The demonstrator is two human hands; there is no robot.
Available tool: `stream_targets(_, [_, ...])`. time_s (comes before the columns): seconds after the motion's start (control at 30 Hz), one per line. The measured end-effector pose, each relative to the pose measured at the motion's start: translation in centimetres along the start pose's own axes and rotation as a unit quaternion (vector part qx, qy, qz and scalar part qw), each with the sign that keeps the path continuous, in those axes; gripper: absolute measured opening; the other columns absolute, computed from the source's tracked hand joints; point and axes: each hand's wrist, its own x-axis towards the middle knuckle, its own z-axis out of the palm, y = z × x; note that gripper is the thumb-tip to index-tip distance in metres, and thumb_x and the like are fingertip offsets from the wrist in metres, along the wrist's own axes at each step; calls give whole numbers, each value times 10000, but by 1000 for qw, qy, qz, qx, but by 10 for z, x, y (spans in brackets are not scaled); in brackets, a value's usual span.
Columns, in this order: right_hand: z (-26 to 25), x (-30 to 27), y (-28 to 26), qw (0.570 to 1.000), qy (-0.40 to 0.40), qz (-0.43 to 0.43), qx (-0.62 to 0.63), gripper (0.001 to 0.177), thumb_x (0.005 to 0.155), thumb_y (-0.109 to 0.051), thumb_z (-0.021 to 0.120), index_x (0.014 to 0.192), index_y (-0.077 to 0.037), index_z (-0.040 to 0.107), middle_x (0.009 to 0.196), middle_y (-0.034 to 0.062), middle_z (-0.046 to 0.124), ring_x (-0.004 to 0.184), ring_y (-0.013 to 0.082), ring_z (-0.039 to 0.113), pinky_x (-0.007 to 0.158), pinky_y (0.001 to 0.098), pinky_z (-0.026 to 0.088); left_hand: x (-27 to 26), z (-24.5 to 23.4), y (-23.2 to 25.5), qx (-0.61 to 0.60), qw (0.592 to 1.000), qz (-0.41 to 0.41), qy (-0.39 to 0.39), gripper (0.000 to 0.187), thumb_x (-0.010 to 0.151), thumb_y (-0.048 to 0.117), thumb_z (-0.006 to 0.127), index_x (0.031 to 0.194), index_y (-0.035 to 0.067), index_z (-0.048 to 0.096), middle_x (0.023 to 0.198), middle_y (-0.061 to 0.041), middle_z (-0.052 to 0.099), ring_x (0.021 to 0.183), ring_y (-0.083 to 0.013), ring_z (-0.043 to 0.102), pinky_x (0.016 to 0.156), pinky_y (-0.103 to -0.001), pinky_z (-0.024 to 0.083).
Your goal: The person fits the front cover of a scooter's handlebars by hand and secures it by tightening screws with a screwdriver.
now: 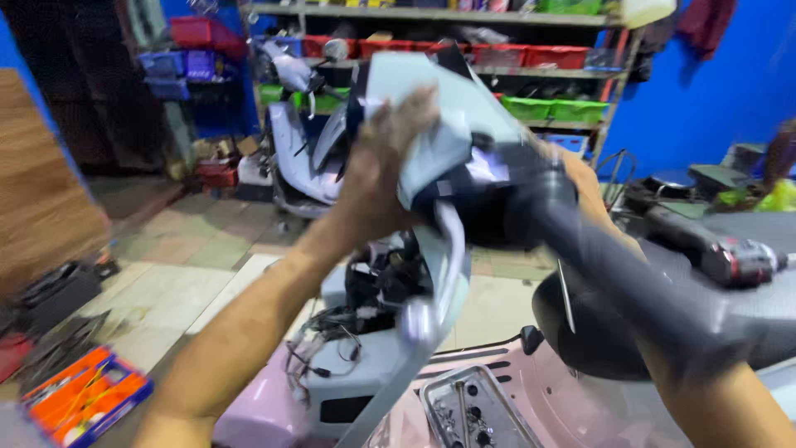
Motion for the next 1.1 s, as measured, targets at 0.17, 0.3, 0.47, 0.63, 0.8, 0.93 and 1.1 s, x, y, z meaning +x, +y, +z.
stream_targets(0.17, [-7,-10,-61,966,-117,78,-217,469,999,-191,585,1431,-11,555,1056,135,674,996,234,628,886,375,519,-13,-19,45,-64,991,-119,-16,824,851,200,787,1520,40,334,1581,-233,387,1501,-432,367,1256,-545,333])
stream_targets(0.3, [-4,-23,-92,884,-82,437,141,473,1043,-312,559,1388,11,541,1116,158,699,952,222,616,798,397,502,-2,-62,77,-279,803,-524,-48,615,969,314,679,1472,40,453,1433,-190,587,1342,-318,566,1155,-467,451])
stream_targets(0.47, [1,-28,-142,737,-129,560,357,752,962,-470,580,1494,45,446,1470,160,575,1341,213,523,1130,347,386,49,-58,90,-536,335,-774,-39,636,931,430,675,1414,64,484,1323,-75,620,1213,-199,574,1052,-389,433])
stream_targets(0.63, [-16,3,-146,611,-263,668,333,836,836,-464,706,1467,35,479,1450,226,616,1318,278,590,1100,414,451,88,-66,88,-558,192,-807,-24,560,901,351,770,1314,17,593,1120,-75,700,1014,-202,684,864,-360,578])
stream_targets(0.8, [-3,28,-161,624,-285,666,295,823,841,-458,707,1484,-1,474,1417,185,641,1322,264,579,1089,397,461,93,-74,72,-555,159,-816,-31,587,888,319,794,1311,-18,567,1188,-125,695,1107,-246,672,954,-403,566])
stream_targets(0.93, [3,52,-169,613,-310,650,325,840,828,-464,701,1503,-35,443,1361,170,669,1288,271,609,1066,394,487,102,-87,60,-500,105,-857,-59,746,795,329,772,1428,113,440,1319,-87,629,1256,-239,594,1032,-443,519])
stream_targets(1.1, [-3,50,-157,624,-378,586,352,888,829,-504,707,1513,-21,411,1412,173,627,1322,254,580,1100,390,461,105,-95,66,-478,154,-861,-80,794,897,329,759,1506,-32,399,1410,-186,596,1355,-302,541,1120,-442,452])
